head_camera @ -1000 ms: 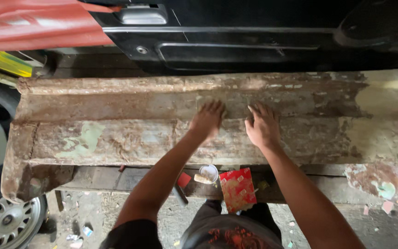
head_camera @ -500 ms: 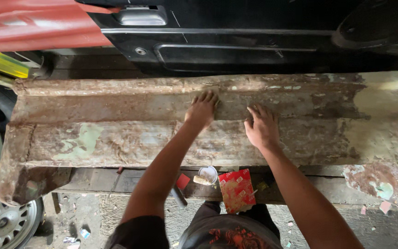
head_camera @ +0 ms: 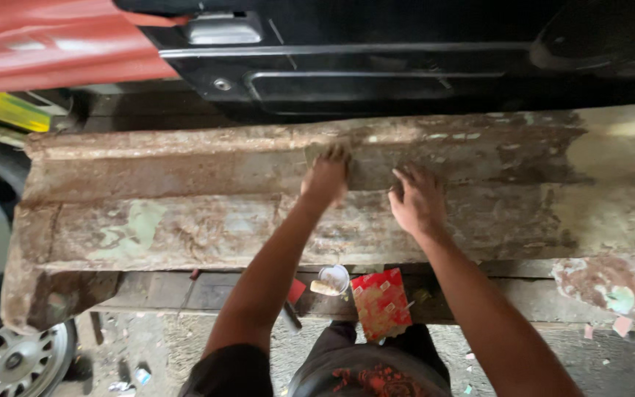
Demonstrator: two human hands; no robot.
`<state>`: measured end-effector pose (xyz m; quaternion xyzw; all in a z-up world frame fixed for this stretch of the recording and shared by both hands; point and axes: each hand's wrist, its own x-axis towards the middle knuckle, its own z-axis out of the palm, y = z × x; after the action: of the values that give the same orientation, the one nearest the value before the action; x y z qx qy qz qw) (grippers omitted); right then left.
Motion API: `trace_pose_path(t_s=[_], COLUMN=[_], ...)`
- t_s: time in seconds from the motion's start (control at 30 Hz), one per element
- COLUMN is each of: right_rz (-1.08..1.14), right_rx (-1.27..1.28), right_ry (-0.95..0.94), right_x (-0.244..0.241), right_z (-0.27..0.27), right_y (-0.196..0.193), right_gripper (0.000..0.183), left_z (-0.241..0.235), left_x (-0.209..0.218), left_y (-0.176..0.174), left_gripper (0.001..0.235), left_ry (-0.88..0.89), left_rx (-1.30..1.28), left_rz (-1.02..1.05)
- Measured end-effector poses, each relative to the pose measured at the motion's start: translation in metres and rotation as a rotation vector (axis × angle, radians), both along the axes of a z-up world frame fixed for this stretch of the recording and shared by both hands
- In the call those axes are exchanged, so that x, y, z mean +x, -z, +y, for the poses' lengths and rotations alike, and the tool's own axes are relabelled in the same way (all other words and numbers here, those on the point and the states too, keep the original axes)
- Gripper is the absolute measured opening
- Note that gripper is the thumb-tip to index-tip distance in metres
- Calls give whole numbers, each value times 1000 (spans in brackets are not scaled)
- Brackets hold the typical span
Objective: The person sands a large, weathered wooden surface using a sanding block. They move the block back and forth across the surface, applying pressure to smooth it. The person occasionally switches hands and adjusts their grip.
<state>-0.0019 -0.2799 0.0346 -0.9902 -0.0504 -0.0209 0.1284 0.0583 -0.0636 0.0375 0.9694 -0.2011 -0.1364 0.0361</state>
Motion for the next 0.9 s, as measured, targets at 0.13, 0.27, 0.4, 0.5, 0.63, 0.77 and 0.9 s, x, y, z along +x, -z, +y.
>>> trace_pose_path(t_s=[0.13,0.27,0.4,0.5,0.63,0.77,0.9], right_rz=[-33,-43,-104,-101,-108,-59,-90], right_rx=[13,117,80,74,84,94,6], right_ry=[-4,27,-5,-11,-3,14,-14], right_x=[-5,-14,-13,-8,-10,-16,-3], right_z=[3,2,4,1,2,2,-1], right_y=[3,5,4,2,5,8,5], right_gripper=[46,45,44,44,44,43,44], left_z=[-14,-3,-1,-15,-9,0,-21], left_x=[-60,-53,-18,-34,-49,-19,-26], left_y=[4,-9,-14,1,23,20,4], left_gripper=[69,67,65,60,55,53,52], left_ry=[235,162,-25,-22,177,-304,195], left_rx=[-18,34,88,24,-106,-269,414], left_rz=[-193,58,-23,-9,-268,35,242])
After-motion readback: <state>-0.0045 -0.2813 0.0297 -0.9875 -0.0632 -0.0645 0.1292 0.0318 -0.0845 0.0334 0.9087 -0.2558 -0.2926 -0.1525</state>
